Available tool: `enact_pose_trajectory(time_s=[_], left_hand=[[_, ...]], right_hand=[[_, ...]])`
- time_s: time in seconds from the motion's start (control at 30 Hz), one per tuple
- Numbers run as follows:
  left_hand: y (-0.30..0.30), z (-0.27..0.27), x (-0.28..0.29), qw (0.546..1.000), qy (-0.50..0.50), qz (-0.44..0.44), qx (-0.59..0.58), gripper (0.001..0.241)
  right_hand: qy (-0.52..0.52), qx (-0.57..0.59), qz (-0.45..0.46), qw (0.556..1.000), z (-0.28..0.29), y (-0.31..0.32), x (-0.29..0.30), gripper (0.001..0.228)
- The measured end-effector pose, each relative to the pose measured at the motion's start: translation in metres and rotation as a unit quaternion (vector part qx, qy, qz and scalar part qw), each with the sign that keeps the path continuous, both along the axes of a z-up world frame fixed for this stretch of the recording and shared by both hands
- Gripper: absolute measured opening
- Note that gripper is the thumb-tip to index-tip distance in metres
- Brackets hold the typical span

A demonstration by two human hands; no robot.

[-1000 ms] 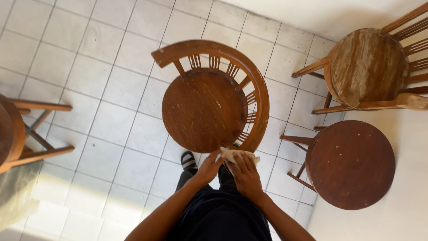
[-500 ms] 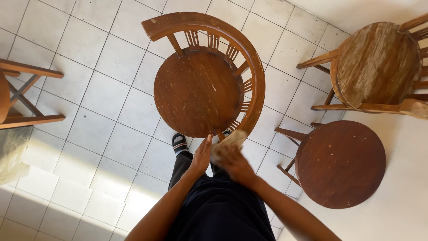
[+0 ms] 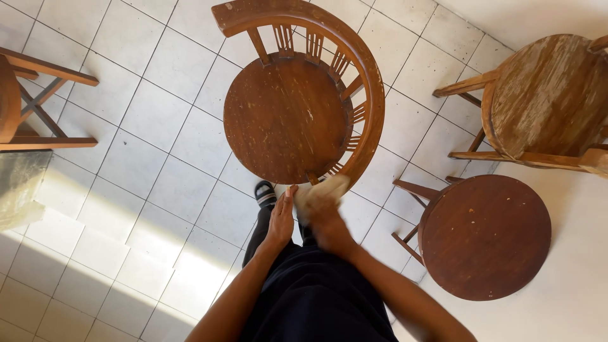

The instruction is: Cleaning and polishing wooden chairs and tables using a white cloth.

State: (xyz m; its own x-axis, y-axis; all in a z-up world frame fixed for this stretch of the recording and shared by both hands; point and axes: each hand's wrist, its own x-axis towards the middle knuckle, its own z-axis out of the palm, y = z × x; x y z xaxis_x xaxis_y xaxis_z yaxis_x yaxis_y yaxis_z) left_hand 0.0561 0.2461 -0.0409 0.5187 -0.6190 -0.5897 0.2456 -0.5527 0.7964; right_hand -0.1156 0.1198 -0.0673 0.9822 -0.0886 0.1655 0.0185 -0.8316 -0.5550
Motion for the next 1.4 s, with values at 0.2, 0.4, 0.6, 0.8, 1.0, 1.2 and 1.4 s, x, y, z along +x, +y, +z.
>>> enact_pose_trajectory(time_s=[0.2, 0.4, 0.6, 0.8, 1.0, 1.2, 1.4], left_hand=[[0.007, -0.004, 0.000, 0.993, -0.073, -0.090, 0.006, 0.076], [-0.002, 0.024, 0.003, 0.965, -0.147, -0.217, -0.001, 0.069], [0.016, 0.030, 0.001, 0.879, -0.308, -0.354, -0.087, 0.077], [-0.005, 0.005, 0.000, 0.768, -0.406, -0.485, -0.104, 0.087], [-0.096, -0.007, 0.002, 0.738, -0.456, -0.480, -0.132, 0.082], [-0.016, 0.008, 0.021, 0.688, -0.462, -0.520, -0.208, 0.085], [-0.006, 0.003, 0.021, 0.685, -0.433, -0.550, -0.202, 0.088]], right_hand=[[-0.004, 0.059, 0.015, 0.998, -0.004, -0.020, -0.019, 0.056], [0.003, -0.042, -0.279, 0.959, 0.012, -0.068, -0.004, 0.058], [-0.005, 0.016, -0.275, 0.961, 0.044, 0.052, 0.017, 0.057], [0.034, 0.060, -0.315, 0.946, -0.008, 0.018, -0.012, 0.046], [0.054, 0.009, -0.498, 0.865, 0.035, -0.034, 0.027, 0.045], [0.043, 0.133, -0.483, 0.865, 0.004, 0.077, 0.009, 0.066], [0.059, 0.158, -0.460, 0.872, 0.009, 0.062, 0.001, 0.049]])
